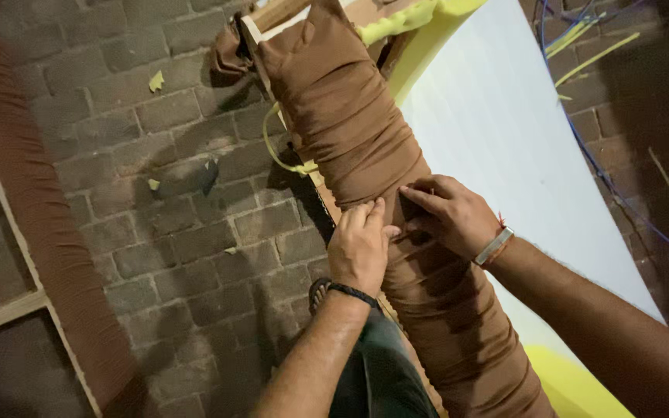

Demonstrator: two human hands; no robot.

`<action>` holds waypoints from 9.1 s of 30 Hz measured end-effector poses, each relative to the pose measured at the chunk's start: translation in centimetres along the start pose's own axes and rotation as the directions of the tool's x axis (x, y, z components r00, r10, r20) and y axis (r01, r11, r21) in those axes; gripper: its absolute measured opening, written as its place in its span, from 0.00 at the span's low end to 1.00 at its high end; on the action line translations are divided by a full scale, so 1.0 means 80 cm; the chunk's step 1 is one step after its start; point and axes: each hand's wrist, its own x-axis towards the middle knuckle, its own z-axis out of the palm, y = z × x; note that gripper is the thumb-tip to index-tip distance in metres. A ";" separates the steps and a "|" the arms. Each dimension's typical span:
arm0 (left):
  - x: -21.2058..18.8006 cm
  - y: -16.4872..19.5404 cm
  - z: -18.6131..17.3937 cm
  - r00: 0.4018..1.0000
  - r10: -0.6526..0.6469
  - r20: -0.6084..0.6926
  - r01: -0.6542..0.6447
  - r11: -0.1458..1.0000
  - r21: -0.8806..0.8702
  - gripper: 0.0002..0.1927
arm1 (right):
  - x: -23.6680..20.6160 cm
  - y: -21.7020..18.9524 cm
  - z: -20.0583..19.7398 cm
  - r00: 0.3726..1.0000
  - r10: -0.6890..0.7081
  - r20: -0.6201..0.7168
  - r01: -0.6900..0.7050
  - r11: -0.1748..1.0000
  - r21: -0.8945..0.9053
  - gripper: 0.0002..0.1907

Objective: The person staples brown fabric onto a wooden furniture frame using a pneumatic staple gun, then smooths and folds the fabric along the frame edges. The person also uses scissors to trim excess fabric and reloads the staple gun with a strip of staples.

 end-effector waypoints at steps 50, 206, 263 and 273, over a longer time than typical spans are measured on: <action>0.057 -0.035 -0.011 0.962 -0.231 -0.148 0.222 0.972 -0.075 0.07 | 0.094 0.067 -0.028 0.965 -0.204 -0.166 0.205 0.979 -0.011 0.17; 0.262 -0.191 0.003 0.949 -0.076 -0.307 0.113 0.988 0.106 0.14 | 0.343 0.116 0.015 0.913 -0.380 -0.150 0.383 0.924 -0.010 0.12; -0.081 0.073 0.044 0.878 0.134 0.460 -0.215 0.968 0.127 0.53 | -0.455 -0.216 0.176 0.118 0.811 -0.573 -0.966 0.229 0.124 0.41; 0.063 0.032 0.065 0.896 0.231 0.380 -0.400 0.793 0.459 0.15 | -0.461 -0.207 0.194 0.110 0.786 -0.608 -0.958 0.246 0.146 0.40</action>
